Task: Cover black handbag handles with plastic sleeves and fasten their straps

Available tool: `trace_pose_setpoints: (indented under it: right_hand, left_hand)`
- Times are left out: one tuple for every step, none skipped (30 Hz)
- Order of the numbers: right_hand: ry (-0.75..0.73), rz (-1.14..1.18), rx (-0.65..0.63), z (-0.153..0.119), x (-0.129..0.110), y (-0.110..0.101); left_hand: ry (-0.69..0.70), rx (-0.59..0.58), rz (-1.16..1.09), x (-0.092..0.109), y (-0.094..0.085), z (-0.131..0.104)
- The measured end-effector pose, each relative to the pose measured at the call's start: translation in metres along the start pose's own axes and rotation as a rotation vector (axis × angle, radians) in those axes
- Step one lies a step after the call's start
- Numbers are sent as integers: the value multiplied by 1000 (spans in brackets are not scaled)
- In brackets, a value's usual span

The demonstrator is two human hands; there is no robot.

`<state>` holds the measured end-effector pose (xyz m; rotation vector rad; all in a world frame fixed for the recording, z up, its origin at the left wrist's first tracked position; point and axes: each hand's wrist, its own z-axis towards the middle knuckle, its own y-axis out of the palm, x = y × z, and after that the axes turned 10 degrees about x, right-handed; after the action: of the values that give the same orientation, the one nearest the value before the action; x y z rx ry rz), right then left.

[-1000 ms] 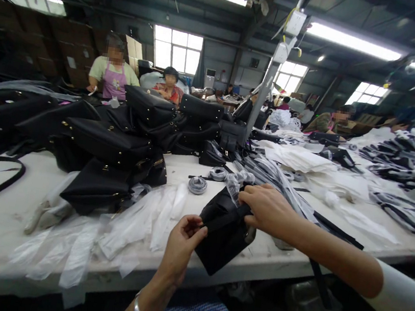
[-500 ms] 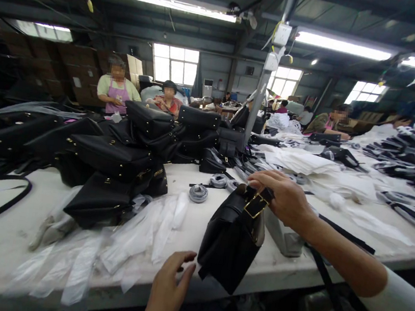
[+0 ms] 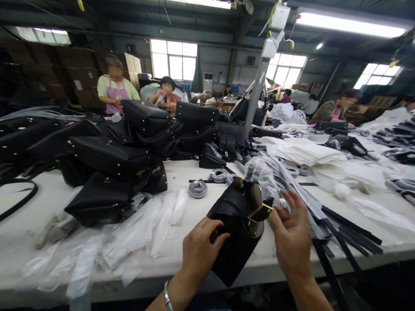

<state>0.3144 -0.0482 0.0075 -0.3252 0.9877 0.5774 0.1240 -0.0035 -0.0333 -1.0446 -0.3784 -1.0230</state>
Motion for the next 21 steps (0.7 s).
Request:
trace_pose_setpoints:
  right_hand:
    - [21,-64,-70,-9,9,-3]
    - [-1,-126,-186,-16,16,-5]
    - [-53,-176,-318,-19,20,-6]
    - [-121,-208,-442,-19,21,-6]
    - [-190,-222,-548,-18,20,-6]
    - [-249,-222,-628,-15,18,-5]
    - [-291,-220,-683,-11,15,-4]
    - [-319,-224,-725,-7,12,-3]
    - [-346,-234,-753,-3,10,-1]
    - [-370,-248,-769,-1,10,1]
    - [-385,-263,-773,2,10,3]
    - [-381,-278,-780,3,12,5]
    - [-361,-288,-795,5,13,7]
    - [-325,-292,-816,6,15,9]
    - [-277,-292,-840,7,16,11]
    - [-225,-289,-866,8,17,12]
    - [-177,-282,-887,9,18,13]
    - [-133,-274,-908,11,18,13]
    - [-95,-262,-919,12,18,13]
    - [-60,-246,-925,13,18,12]
    - [-29,-227,-925,14,18,11]
  left_hand:
    - [-5,-10,-2,2,0,0]
    - [-13,-23,-9,4,1,1]
    - [-24,-36,-19,5,1,1]
    - [-37,-45,-27,6,2,1]
    - [-50,-50,-31,7,2,1]
    - [-61,-51,-28,6,3,1]
    - [-71,-48,-21,6,3,1]
    - [-81,-44,-17,5,4,0]
    - [-90,-41,-22,4,4,0]
    - [-99,-39,-38,3,4,-1]
    - [-106,-36,-64,3,4,-2]
    - [-112,-30,-96,2,4,-4]
    - [-117,-23,-127,3,4,-5]
    - [-121,-16,-152,3,4,-6]
    - [-125,-8,-170,3,3,-7]
    - [-130,1,-185,4,3,-9]
    - [-130,8,-200,4,2,-11]
    - [-125,18,-215,5,2,-12]
    - [-113,31,-231,5,2,-14]
    - [-98,48,-247,5,3,-16]
    - [-84,67,-261,5,4,-17]
